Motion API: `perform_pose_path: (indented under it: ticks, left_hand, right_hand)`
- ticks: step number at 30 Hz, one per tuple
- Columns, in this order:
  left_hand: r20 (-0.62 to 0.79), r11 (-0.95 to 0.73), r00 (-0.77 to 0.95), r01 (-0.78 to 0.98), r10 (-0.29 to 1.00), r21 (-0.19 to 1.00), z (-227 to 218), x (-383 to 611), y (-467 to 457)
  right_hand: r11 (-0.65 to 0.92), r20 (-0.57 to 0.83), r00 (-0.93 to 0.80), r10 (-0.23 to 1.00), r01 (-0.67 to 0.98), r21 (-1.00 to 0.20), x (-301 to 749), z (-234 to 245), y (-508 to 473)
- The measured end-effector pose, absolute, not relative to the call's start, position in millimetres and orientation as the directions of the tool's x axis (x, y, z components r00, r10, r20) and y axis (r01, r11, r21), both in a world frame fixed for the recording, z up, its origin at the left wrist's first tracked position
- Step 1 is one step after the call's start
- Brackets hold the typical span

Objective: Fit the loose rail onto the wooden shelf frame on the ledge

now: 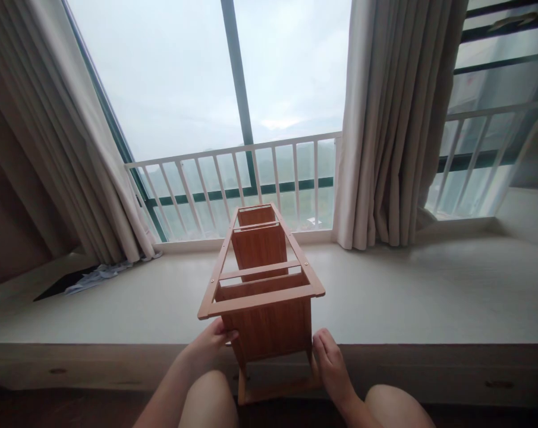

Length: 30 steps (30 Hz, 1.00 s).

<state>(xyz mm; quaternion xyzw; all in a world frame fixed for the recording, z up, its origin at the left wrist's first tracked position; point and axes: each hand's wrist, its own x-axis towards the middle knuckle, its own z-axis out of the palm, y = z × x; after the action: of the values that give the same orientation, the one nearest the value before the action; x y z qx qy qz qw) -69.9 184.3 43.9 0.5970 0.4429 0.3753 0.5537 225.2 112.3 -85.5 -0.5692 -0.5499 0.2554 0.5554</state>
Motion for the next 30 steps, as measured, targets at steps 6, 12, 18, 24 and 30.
perform_pose_path:
  ticks: [6,12,18,24,30]
  left_hand:
    - [-0.018,-0.061,0.448,0.161,0.894,0.985,39,-87,198]
    - [0.058,-0.096,0.260,0.140,0.964,0.986,23,-103,205]
    - [0.080,-0.081,0.012,0.061,0.997,0.995,15,-120,213]
    - [0.147,-0.087,-0.222,0.260,0.964,0.962,8,-140,220]
    - [0.029,-0.025,-0.228,0.021,0.973,0.999,7,-147,215]
  right_hand:
    - [0.173,0.207,0.333,0.920,0.127,-0.977,227,-91,128]
    - [0.138,0.136,0.050,0.989,-0.048,-0.989,212,-84,127]
    - [0.222,0.243,-0.228,0.943,-0.113,-0.968,190,-75,120]
    - [0.219,0.226,-0.285,0.931,-0.056,-0.974,177,-77,121]
    - [0.247,0.265,-0.403,0.876,-0.097,-0.964,161,-63,115]
